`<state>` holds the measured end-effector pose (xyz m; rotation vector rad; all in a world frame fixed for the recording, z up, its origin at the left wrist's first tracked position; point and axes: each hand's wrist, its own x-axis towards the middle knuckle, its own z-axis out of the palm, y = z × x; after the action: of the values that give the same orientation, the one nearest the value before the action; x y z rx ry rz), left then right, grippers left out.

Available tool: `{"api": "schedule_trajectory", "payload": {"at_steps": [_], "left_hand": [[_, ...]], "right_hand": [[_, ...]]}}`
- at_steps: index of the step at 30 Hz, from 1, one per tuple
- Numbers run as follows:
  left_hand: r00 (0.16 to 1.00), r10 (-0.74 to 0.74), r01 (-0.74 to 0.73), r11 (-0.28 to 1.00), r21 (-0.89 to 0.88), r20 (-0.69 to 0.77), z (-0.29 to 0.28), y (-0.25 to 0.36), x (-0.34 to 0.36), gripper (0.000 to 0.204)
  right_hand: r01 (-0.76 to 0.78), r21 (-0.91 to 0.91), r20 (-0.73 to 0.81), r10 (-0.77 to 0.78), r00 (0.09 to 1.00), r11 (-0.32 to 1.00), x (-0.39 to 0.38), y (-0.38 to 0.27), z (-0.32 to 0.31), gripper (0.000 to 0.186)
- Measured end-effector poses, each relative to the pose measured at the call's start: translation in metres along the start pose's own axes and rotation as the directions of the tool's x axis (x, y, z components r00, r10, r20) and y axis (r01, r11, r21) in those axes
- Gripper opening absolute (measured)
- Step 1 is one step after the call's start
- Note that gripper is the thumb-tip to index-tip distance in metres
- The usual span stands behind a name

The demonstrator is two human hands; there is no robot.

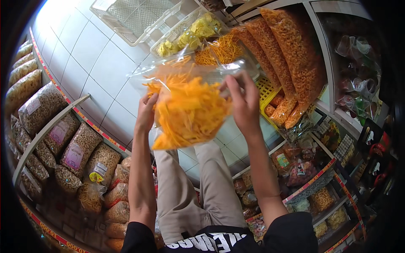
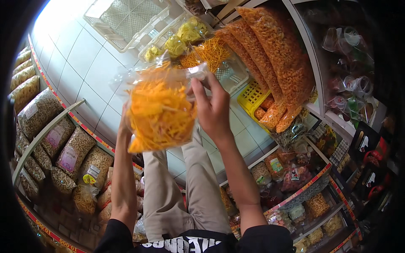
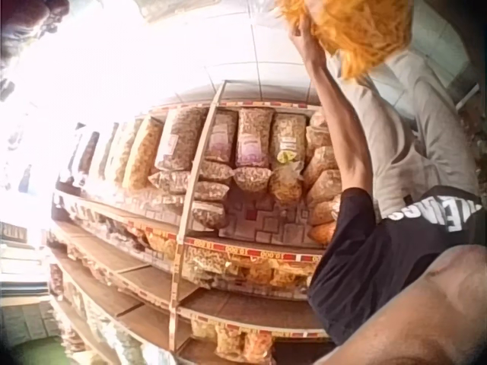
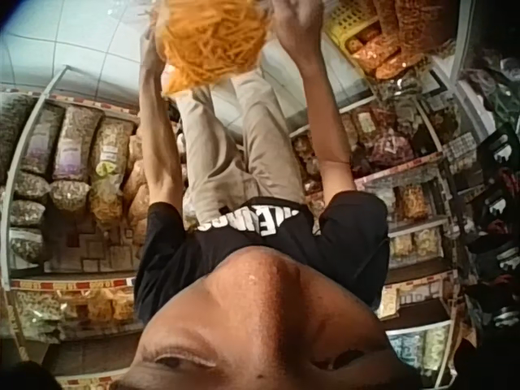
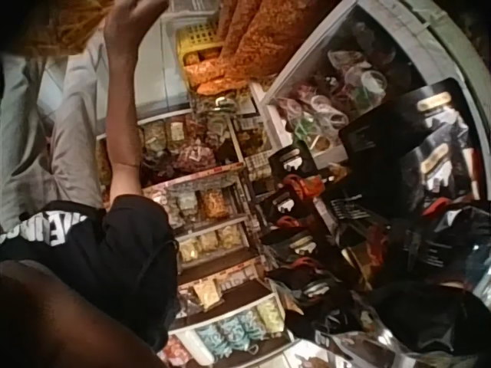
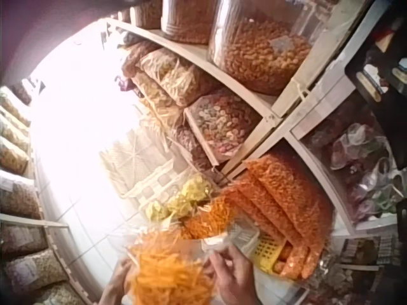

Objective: Stocking bags of snacks on grocery store shelves.

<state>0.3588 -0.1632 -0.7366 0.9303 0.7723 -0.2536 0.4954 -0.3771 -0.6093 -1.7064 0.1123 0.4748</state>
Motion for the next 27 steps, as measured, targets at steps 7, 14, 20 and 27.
{"api": "schedule_trajectory", "payload": {"at_steps": [7,14,20,27], "left_hand": [[0.997,0.062,-0.05,0.974,-0.221,0.048,-0.006,-0.037,0.01,0.032],[0.998,-0.059,0.053,0.984,-0.167,-0.03,0.013,-0.02,0.004,0.039],[0.989,-0.13,0.116,0.979,-0.168,-0.075,0.012,-0.014,-0.01,0.045],[0.988,-0.101,0.071,0.971,-0.229,-0.12,-0.006,-0.033,-0.008,0.046]], "right_hand": [[-0.115,0.052,0.111,0.109,0.988,0.992,0.023,0.031,0.028,0.04],[0.022,-0.138,0.336,0.026,0.942,0.99,0.003,0.04,0.025,0.081],[-0.097,-0.052,0.334,0.109,0.936,0.994,0.015,0.048,0.0,0.06],[-0.526,0.31,-0.15,0.587,0.796,0.792,0.084,0.197,-0.053,0.044]]}}
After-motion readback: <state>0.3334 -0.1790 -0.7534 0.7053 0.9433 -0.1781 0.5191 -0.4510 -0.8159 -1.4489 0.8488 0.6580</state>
